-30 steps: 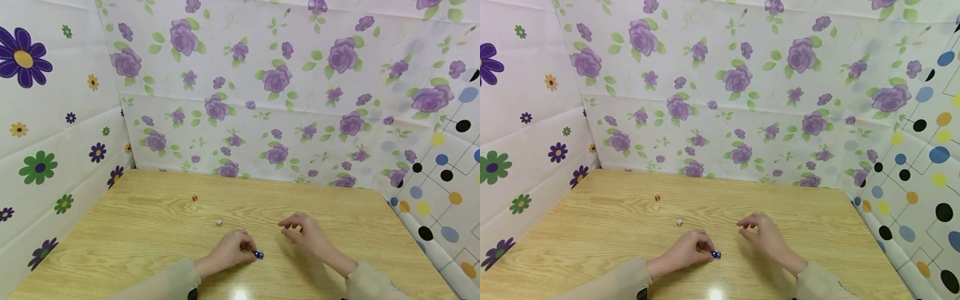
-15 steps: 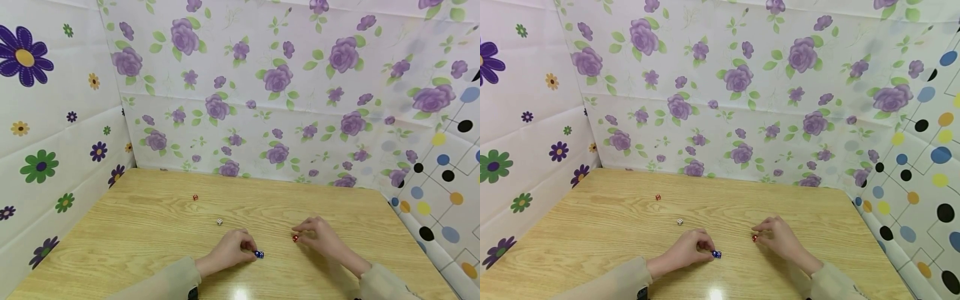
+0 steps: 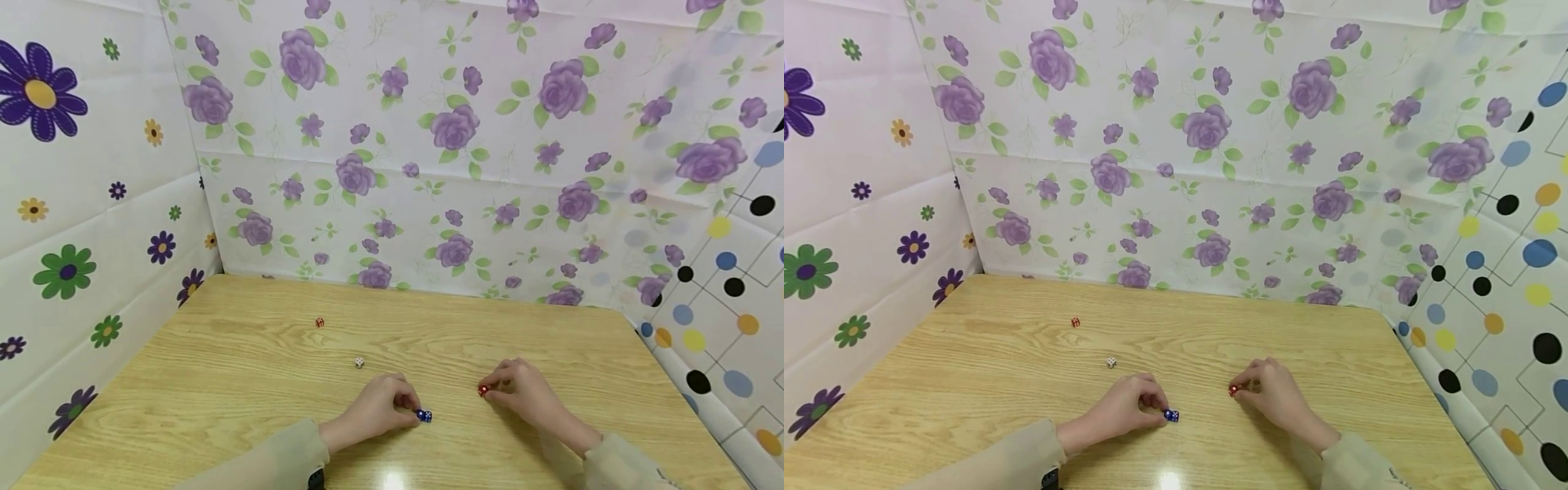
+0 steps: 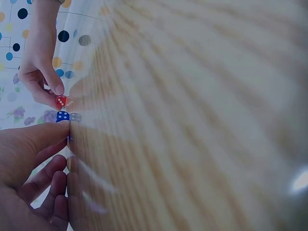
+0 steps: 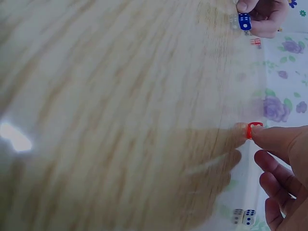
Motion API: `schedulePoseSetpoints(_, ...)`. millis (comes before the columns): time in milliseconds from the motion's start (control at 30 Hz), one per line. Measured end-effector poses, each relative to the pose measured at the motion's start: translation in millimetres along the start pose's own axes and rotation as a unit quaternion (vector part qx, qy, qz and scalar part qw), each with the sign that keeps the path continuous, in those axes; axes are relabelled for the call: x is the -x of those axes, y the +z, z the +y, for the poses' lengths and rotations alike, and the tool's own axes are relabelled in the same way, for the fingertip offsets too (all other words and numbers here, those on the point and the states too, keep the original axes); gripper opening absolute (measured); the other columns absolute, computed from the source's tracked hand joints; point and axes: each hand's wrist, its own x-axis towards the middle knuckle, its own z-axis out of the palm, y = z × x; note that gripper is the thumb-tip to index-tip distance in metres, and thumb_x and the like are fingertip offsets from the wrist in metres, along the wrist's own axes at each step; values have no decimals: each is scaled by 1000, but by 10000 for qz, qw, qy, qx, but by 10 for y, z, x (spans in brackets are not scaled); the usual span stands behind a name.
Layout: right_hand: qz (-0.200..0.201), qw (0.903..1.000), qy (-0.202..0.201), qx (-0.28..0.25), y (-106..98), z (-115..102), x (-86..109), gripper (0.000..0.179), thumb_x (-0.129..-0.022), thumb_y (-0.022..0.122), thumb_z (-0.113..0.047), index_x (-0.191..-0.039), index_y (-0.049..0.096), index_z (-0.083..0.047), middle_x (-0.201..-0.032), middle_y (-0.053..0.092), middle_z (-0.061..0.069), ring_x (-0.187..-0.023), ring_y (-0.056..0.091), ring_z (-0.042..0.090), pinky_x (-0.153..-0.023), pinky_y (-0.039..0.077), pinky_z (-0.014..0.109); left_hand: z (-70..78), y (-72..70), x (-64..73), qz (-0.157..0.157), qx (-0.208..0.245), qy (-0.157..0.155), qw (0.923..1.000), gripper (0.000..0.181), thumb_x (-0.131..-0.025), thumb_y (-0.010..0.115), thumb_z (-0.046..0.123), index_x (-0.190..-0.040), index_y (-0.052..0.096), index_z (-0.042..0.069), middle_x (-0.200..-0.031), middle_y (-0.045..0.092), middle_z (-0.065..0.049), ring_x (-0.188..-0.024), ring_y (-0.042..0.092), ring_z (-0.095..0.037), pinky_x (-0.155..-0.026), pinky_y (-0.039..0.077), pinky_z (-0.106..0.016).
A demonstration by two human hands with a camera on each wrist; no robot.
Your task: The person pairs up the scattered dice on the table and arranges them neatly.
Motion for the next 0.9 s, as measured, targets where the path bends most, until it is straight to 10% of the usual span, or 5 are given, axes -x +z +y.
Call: schedulePoseSetpoints(900, -495, 9933, -270, -1011, 301, -264, -215, 6, -87, 75, -26, -89, 74, -20, -77, 67, -11, -66, 53, -2, -60, 45, 19, 16, -7, -4, -2, 62, -37, 10000, 10, -79, 84, 15, -85, 75, 14, -83, 64, 4, -73, 53, 1, -67, 45, -14)
